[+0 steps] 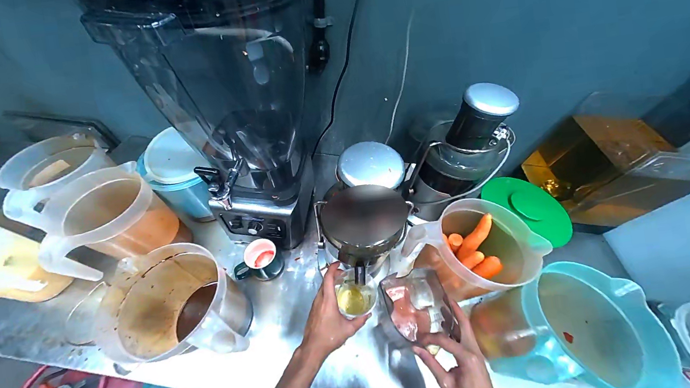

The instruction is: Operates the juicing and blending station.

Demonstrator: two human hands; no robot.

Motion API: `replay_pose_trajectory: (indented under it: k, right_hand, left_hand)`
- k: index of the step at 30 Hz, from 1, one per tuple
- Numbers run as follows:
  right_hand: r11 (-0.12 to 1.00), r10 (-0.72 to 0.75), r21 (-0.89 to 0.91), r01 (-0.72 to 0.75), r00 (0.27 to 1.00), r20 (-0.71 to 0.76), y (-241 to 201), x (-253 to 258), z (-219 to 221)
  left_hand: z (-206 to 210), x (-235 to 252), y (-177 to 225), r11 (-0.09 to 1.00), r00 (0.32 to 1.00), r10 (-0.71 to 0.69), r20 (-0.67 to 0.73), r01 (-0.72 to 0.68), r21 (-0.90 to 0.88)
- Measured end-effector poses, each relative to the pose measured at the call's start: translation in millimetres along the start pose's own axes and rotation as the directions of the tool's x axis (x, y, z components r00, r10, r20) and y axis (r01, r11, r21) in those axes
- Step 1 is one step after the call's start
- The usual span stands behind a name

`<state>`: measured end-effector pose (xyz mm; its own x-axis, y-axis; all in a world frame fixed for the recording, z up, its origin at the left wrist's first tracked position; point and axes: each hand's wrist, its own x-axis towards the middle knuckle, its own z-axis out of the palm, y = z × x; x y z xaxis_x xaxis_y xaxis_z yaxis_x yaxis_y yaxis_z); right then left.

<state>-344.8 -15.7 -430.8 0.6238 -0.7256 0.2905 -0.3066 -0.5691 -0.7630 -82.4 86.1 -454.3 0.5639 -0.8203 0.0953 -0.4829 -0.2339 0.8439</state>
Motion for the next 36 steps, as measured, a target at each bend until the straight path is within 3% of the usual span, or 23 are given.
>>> replay_pose_trajectory:
  k: [5, 22, 36]
  right_hand:
    - [1.0, -0.001, -0.018, 0.001, 1.0, 0.002, 1.8, -1.0, 2.5]
    - [1.0, 0.005, -0.01, -0.006, 1.0, -0.019, -0.6, 4.4, 2.4]
    - [0.998, -0.067, 0.006, 0.067, 0.995, 0.068, 5.0, 8.1, -2.3]
  left_hand:
    - [0.7, -5.2, -0.3, 0.995, 0.997, -0.075, 0.035, 0.073, 0.061]
    - [15.3, -9.8, -9.7, 0.998, 0.995, -0.054, -0.087, 0.058, 0.035]
    - [1.7, -10.4, -4.5, 0.997, 0.992, -0.071, -0.101, 0.075, 0.031]
